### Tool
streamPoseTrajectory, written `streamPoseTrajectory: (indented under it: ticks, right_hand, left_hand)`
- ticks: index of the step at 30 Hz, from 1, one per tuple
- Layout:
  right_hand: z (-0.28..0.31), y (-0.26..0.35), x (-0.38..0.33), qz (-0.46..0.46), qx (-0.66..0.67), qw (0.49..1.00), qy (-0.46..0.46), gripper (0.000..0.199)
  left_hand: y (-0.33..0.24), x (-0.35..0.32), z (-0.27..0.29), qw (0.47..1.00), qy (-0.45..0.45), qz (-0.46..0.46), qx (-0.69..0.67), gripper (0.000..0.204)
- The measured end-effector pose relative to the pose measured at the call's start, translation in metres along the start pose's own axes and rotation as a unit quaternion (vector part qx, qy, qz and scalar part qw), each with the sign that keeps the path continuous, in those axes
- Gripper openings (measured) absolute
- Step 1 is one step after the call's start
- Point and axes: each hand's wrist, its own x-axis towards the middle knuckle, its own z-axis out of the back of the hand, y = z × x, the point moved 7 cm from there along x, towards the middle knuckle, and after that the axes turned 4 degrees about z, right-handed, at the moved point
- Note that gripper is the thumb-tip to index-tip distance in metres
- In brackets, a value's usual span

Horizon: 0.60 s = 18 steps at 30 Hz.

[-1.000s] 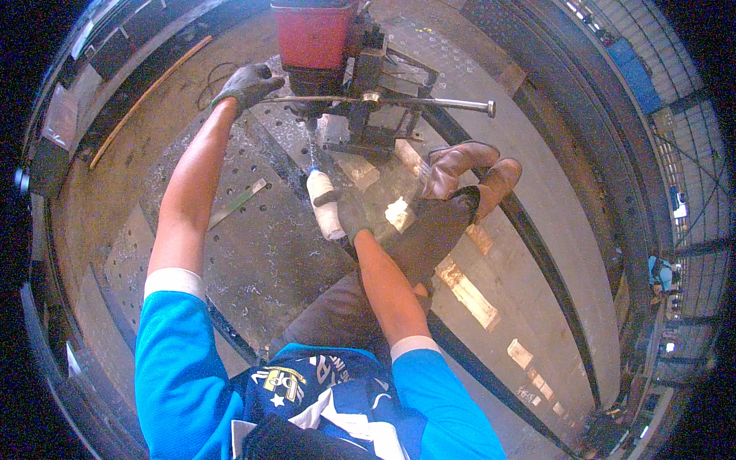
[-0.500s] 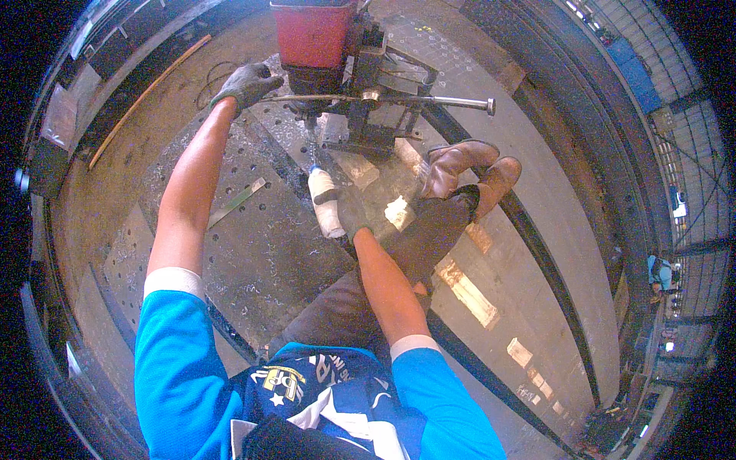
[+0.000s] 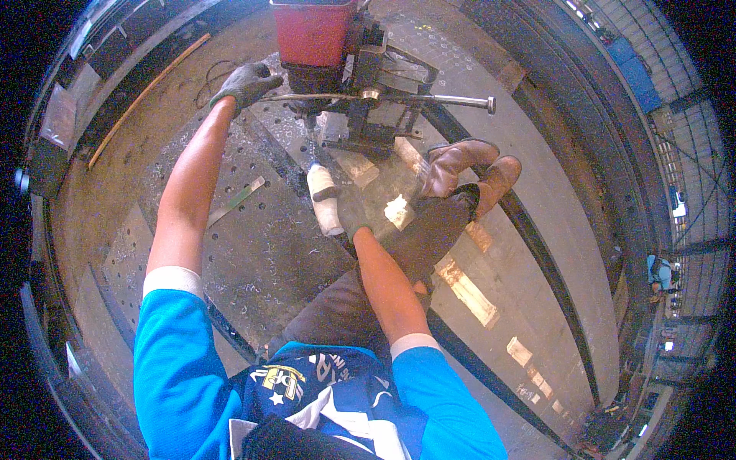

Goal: The person operates a red industrial machine on a perforated metal plate, using a long metal rod to manipulate a component while seated on the floor. The person repeatedly adjusts the machine and the rod throughout the clip.

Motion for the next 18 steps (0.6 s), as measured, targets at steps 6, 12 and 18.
streamPoseTrajectory:
  ticks: [6, 12, 18]
  right_hand:
    - [-0.023, -0.03, 0.018, -0.001, 0.065, 0.997, -0.038, 0.049]
    - [-0.04, -0.056, 0.031, 0.002, 0.105, 0.994, -0.016, 0.047]
    - [-0.014, -0.01, 0.011, -0.012, 0.056, 0.998, 0.003, 0.049]
  left_hand:
    - [0.002, 0.0, 0.0, 0.998, -0.052, -0.019, -0.003, 0.055]
    - [0.003, 0.002, -0.003, 1.0, -0.026, -0.015, -0.004, 0.053]
    - [0.003, 0.001, -0.003, 0.999, -0.027, -0.022, -0.008, 0.052]
